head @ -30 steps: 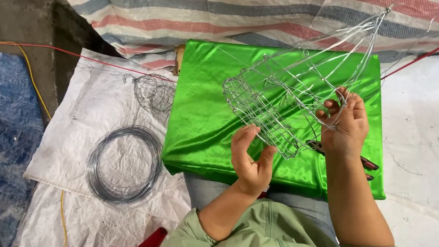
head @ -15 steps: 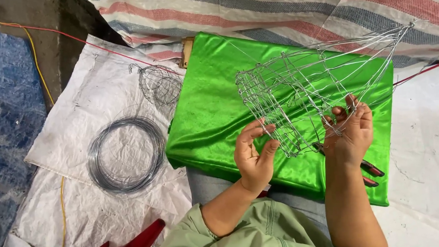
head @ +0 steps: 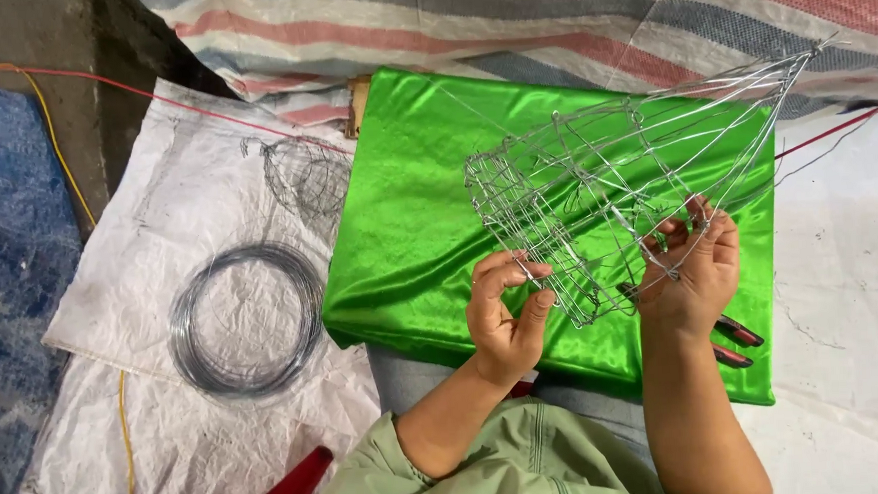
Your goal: The person is constructing a wire frame by weaving and twisting thin metal wires together, using pliers to secure and cut the connections.
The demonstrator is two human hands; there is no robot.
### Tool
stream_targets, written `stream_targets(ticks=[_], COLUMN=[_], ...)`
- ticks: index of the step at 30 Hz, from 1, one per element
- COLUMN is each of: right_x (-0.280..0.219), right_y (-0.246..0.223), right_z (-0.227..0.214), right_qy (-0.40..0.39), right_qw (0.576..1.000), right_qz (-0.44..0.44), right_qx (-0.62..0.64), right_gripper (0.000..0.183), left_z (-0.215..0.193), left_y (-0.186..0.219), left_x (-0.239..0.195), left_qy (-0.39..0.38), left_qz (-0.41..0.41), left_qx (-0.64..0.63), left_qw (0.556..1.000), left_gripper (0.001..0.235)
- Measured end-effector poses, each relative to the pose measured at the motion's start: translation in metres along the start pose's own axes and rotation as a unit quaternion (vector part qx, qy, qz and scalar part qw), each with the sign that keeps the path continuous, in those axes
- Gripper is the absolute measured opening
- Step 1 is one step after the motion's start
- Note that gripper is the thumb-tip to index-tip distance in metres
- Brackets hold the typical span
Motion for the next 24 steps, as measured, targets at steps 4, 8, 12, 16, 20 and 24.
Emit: stream_targets(ticks=[4, 8, 12, 16, 20, 24], right_x=[0.002, 0.01, 0.012, 0.035, 0.045, 0.045], right_y=[-0.008, -0.013, -0.012, 0.002, 0.003, 0.0], right_z=[0.001, 0.002, -0.004, -0.035, -0.043, -0.043], right_qy=[-0.028, -0.075, -0.099, -0.116, -0.135, -0.142], right_qw=[0.999, 0.993, 0.99, 0.99, 0.988, 0.987], right_qz=[-0.036, -0.086, -0.092, -0.08, -0.064, -0.063], right_qx=[-0.021, -0.032, -0.034, 0.015, 0.036, 0.037], right_gripper=[0.023, 0.027, 0.033, 0.033, 0.035, 0.037], left_z=[-0.006, -0.015, -0.02, -0.017, -0.016, -0.013], left_y=[0.003, -0.017, -0.019, -0.022, -0.018, -0.011], left_x=[0.004, 0.002, 0.005, -0.004, -0.008, -0.013], left_qy=[-0.031, 0.005, 0.014, -0.014, -0.011, -0.011], left_qz=[-0.082, -0.277, -0.395, -0.374, -0.367, -0.366], left_qx=[-0.07, -0.221, -0.247, -0.284, -0.282, -0.266], left_qw=[0.994, 0.935, 0.885, 0.883, 0.886, 0.892], left_gripper=[0.022, 0.018, 0.044, 0.04, 0.037, 0.029])
Point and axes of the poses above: each hand's wrist, its own x-axis towards the middle knuckle, its own z-axis out of the palm, y = z × x, the point moved 2 cm from there along x, towards the middle knuckle, and after that the axes turned 7 degrees about x, right-handed, at the moved point
